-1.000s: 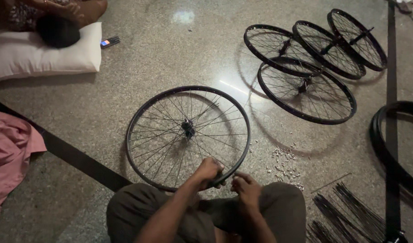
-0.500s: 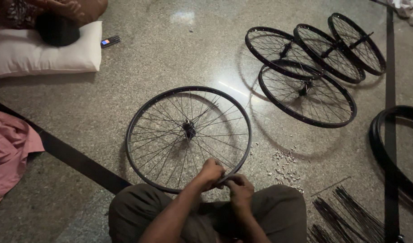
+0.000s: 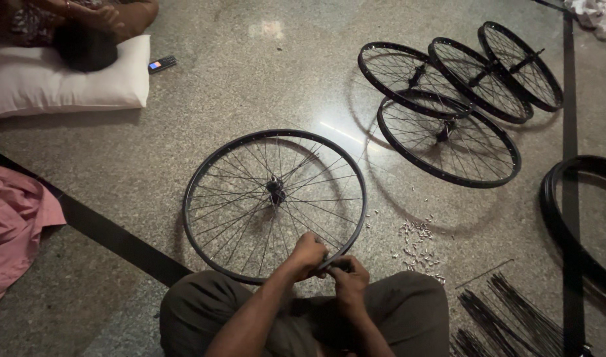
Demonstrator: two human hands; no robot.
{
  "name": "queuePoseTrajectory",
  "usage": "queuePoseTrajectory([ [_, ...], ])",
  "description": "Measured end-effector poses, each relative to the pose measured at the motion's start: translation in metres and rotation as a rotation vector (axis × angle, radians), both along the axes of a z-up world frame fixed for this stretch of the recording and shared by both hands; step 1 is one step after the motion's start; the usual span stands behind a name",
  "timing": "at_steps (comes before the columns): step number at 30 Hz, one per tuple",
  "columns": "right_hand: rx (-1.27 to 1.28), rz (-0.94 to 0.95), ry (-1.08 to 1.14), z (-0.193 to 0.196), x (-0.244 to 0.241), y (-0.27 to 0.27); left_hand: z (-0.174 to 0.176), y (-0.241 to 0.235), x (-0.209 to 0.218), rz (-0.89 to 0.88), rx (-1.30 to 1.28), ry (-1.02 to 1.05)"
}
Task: The person sits on the floor and installs spokes into a bicycle wheel rim, securing them with small metal nipples. They rotate the wheel to access different sections and continue the process of lacing the spokes.
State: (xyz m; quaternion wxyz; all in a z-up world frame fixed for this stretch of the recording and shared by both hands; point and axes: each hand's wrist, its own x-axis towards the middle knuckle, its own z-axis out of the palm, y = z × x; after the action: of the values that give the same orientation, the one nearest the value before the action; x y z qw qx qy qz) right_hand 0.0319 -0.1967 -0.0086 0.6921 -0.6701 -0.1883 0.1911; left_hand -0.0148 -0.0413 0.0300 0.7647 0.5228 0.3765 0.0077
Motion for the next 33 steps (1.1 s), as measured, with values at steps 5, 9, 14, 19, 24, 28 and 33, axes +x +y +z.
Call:
queuePoseTrajectory([
  [5, -0.013, 0.002, 0.033, 0.002, 0.000, 0.001, 0.004, 0.001, -0.001, -0.006, 0.029, -0.009],
  [9, -0.005, -0.004, 0.064, 0.007, -0.001, 0.002, 0.004, 0.002, -0.002, -0.019, -0.003, -0.050],
  [14, -0.146, -0.019, -0.031, 0.009, 0.003, 0.001, 0.006, 0.002, -0.001, -0.020, -0.006, -0.004],
  [19, -0.286, -0.058, 0.009, 0.002, 0.019, 0.003, 0.023, -0.005, -0.005, 0.112, 0.107, -0.008],
  [24, -0.216, 0.090, 0.219, -0.002, 0.034, 0.002, 0.036, -0.009, -0.011, 0.043, 0.387, 0.043],
  [28, -0.262, 0.114, 0.224, 0.006, 0.034, 0.003, 0.024, 0.018, -0.009, -0.518, 0.338, 0.074],
  [33, -0.307, 0.180, 0.253, 0.014, 0.037, 0.004, -0.003, 0.026, 0.000, -0.734, 0.983, -0.023],
])
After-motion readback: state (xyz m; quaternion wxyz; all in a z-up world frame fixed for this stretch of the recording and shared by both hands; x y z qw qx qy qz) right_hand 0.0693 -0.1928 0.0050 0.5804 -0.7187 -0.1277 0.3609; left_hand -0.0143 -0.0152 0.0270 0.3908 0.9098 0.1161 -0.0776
